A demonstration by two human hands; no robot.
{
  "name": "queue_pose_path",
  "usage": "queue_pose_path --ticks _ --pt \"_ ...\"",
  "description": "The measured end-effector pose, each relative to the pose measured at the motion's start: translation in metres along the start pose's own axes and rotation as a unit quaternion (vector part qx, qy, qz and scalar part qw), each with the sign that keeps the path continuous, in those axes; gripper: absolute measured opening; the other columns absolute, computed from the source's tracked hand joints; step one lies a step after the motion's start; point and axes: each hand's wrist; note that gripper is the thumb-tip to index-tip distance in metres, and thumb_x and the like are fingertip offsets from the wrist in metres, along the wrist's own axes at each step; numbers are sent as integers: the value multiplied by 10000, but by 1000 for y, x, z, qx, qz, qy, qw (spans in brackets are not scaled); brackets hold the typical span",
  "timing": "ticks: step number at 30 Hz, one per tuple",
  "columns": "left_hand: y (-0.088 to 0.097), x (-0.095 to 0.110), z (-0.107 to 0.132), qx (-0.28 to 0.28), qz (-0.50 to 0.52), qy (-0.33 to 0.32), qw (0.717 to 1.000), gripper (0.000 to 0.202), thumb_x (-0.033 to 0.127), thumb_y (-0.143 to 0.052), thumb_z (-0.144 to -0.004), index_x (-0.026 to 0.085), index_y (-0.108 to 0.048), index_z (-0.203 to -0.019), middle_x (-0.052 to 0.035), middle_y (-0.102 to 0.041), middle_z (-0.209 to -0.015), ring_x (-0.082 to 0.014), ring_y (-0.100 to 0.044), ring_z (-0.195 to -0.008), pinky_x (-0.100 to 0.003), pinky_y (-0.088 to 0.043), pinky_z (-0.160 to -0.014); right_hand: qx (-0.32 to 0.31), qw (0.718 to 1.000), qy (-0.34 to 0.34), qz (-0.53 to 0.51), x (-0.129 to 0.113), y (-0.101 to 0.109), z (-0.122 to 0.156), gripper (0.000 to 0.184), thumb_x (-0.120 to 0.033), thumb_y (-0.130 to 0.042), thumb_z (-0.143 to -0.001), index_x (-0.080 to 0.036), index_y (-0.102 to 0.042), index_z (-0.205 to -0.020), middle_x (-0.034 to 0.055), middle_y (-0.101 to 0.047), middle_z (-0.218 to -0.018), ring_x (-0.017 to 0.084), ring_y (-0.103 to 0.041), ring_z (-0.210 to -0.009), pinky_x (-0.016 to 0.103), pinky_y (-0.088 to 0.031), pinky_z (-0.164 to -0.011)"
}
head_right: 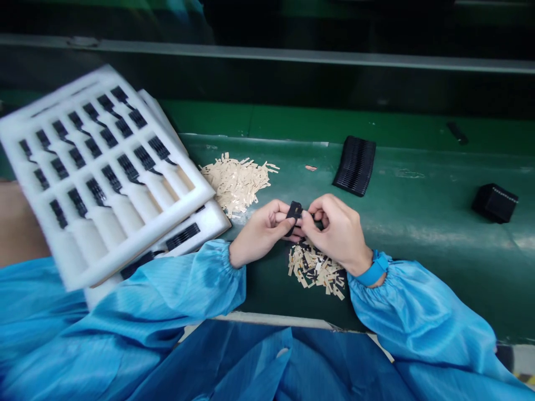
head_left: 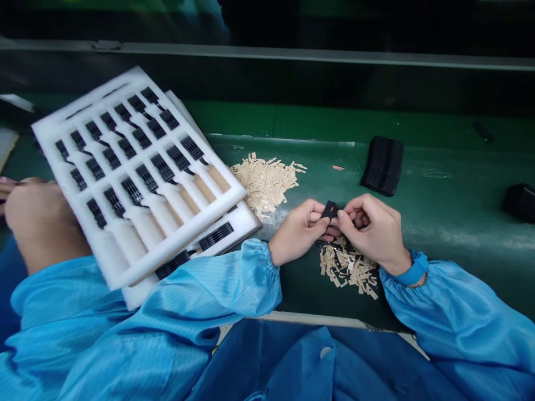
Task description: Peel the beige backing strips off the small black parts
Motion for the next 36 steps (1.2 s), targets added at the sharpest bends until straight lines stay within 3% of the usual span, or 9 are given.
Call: queue_pose_path --ticks 3,7,15,20,27,36 --pt "0 3 1 14 -35 -23 999 130 180 -581 -959 156 -499 -1058 -49 -752 -893 -121 -728 -774 -237 -588 -686 19 1000 -15 -14 0 1 0 83 -176 -668 -863 -208 -597 -834 -27 -573 -685 100 -503 -555 252 -428 -524" --pt "0 2 3 22 -127 -59 990 136 191 -517 -980 159 -524 -1112 -16 -714 -832 -101 -682 -751 -185 -521 -609 -22 999 -22 -38 -2 -1 0 100 -173 -656 -874 -202 -645 -970 -15 -599 -764 100 -503 -571 267 -448 -559" --pt "2 -13 2 45 -165 -73 983 111 193 -586 -926 182 -500 -995 -12 -721 -849 -100 -681 -707 -228 -553 -662 -30 999 -26 -32 -7 -5 3 123 -91 -651 -813 -205 -614 -837 -40 -562 -699 87 -488 -563 240 -419 -538" --pt "-3 -14 4 47 -123 -60 990 138 202 -603 -911 192 -479 -970 -6 -707 -817 -120 -699 -681 -249 -570 -640 -8 998 -50 -40 -10 -8 5 148 -95 -652 -768 -209 -559 -761 -57 -516 -644 81 -465 -526 229 -389 -494" --pt "-6 -15 7 60 -183 -100 976 132 179 -608 -911 190 -493 -976 -56 -742 -942 -155 -744 -848 -252 -568 -720 0 994 -91 -55 -13 -10 5 138 -136 -647 -766 -215 -540 -727 -66 -495 -577 84 -452 -485 234 -374 -471" --pt "-2 -14 11 76 -265 -141 951 139 186 -621 -911 204 -540 -1023 -53 -758 -974 -185 -753 -949 -283 -594 -787 -19 987 -127 -98 -12 -9 4 123 -161 -648 -770 -219 -546 -735 -60 -494 -567 92 -450 -486 236 -370 -466"
Point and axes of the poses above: each hand's wrist, its own z-axis away from the middle knuckle, its own y-axis out of the back of the hand, x = y × z
